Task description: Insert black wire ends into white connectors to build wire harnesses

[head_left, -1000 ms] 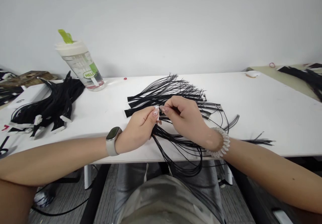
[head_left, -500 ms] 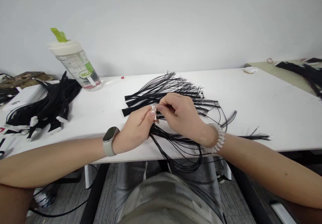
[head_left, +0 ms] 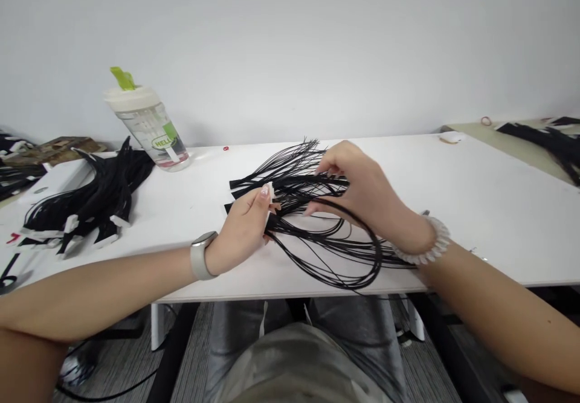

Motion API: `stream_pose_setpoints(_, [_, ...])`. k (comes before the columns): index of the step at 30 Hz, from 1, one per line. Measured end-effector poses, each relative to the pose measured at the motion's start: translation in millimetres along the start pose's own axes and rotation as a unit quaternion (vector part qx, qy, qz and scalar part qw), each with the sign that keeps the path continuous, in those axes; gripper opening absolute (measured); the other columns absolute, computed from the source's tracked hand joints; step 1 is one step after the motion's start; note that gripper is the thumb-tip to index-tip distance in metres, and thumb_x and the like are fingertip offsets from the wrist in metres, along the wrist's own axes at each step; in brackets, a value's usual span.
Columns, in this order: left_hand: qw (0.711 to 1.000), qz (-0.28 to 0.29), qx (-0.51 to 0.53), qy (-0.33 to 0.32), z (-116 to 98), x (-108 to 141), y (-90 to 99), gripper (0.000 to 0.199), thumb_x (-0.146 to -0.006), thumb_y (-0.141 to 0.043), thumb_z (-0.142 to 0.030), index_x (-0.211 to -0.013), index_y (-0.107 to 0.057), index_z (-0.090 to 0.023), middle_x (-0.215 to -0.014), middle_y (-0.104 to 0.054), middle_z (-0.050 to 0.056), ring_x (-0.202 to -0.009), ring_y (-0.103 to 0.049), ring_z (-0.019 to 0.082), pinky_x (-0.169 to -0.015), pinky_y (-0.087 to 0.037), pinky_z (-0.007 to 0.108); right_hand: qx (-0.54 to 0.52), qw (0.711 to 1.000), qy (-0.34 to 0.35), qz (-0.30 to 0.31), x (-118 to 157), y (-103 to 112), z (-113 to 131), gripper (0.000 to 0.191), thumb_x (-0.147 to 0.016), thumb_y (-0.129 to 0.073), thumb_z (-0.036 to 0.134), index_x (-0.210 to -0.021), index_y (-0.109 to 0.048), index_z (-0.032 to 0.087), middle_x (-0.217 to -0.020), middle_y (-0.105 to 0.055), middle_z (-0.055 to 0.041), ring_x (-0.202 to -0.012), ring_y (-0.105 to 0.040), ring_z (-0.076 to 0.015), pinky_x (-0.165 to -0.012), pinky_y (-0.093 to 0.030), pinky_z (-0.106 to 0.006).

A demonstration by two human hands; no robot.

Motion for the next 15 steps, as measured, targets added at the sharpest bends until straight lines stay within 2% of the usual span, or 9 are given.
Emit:
stream_pose_setpoints(1, [1.0, 0.001, 0.002, 0.0, 0.0, -0.3, -0.3, 0.035, -0.083, -0.034, -0.052, -0.071, -0.041, -0.02, -0.057, -0.042, -0.002, -0.039, -0.042, 0.009, -0.034, -0.036, 0.023, 0.007, 1.0, -0.001, 0.002, -0.2, 6.0, 1.4, 0.034, -0.063, -0.069, 0.044, -0.07, -0.048, 0.018, -0.071, -0.05, -0.0014, -0.065, -0.043, -0.0117, -0.058, -0.036, -0.025])
stream_pose_setpoints(3, [1.0, 0.001, 0.005, 0.001, -0.5, -0.5, -0.4, 0.036, -0.083, -0.033, -0.054, -0.072, -0.041, -0.021, -0.058, -0.043, -0.002, -0.039, -0.043, 0.009, -0.034, -0.036, 0.023, 0.022, 0.998, -0.024, 0.059, 1.5, 7.8, -0.8, 0.038, -0.071, -0.06, 0.048, -0.056, -0.041, 0.018, -0.054, -0.04, 0.0024, -0.051, -0.032, -0.0085, -0.048, -0.027, -0.024])
stream_pose_setpoints(6, [1.0, -0.005, -0.007, 0.001, -2.4, -0.3, 1.0, 0.036, -0.082, -0.033, -0.055, -0.072, -0.04, -0.021, -0.056, -0.044, -0.002, -0.04, -0.045, 0.01, -0.034, -0.037, 0.023, 0.035, 0.972, -0.066, 0.223, 14.5, -8.0, -11.4, 0.05, -0.079, -0.049, 0.05, -0.046, -0.031, 0.017, -0.044, -0.025, 0.0041, -0.043, -0.019, -0.006, -0.042, -0.017, -0.024])
stream_pose_setpoints(9, [1.0, -0.008, -0.018, 0.001, -5.4, 0.9, 1.1, 0.035, -0.083, -0.032, -0.054, -0.073, -0.04, -0.021, -0.053, -0.045, -0.003, -0.038, -0.044, 0.01, -0.034, -0.036, 0.022, 0.02, 0.933, -0.099, 0.346, 32.0, -24.7, -18.1, 0.048, -0.08, -0.046, 0.049, -0.048, -0.034, 0.016, -0.045, -0.029, 0.0041, -0.041, -0.021, -0.0049, -0.039, -0.016, -0.023])
stream_pose_setpoints(12, [0.999, -0.02, -0.025, -0.004, -9.9, 3.8, 1.3, 0.034, -0.084, -0.033, -0.052, -0.075, -0.041, -0.02, -0.054, -0.045, -0.003, -0.038, -0.044, 0.009, -0.033, -0.035, 0.022, -0.06, 0.909, -0.101, 0.4, 38.2, -40.2, -7.4, 0.041, -0.084, -0.041, 0.045, -0.054, -0.039, 0.016, -0.049, -0.031, 0.0041, -0.044, -0.023, -0.0052, -0.039, -0.019, -0.021])
stream_pose_setpoints(15, [0.998, -0.035, -0.045, -0.03, -16.7, 6.9, 1.0, 0.032, -0.085, -0.034, -0.048, -0.072, -0.041, -0.02, -0.057, -0.042, -0.003, -0.04, -0.043, 0.008, -0.036, -0.036, 0.022, -0.117, 0.906, -0.062, 0.402, 33.1, -56.3, 10.1, 0.039, -0.088, -0.032, 0.039, -0.058, -0.041, 0.016, -0.053, -0.033, 0.0034, -0.048, -0.027, -0.0057, -0.044, -0.025, -0.021])
Point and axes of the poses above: each hand's wrist, its own x-axis away from the middle knuckle, its own y-axis out of the back of the hand, z = x × y, the point moved 9 cm from there along -x, towards the middle knuckle
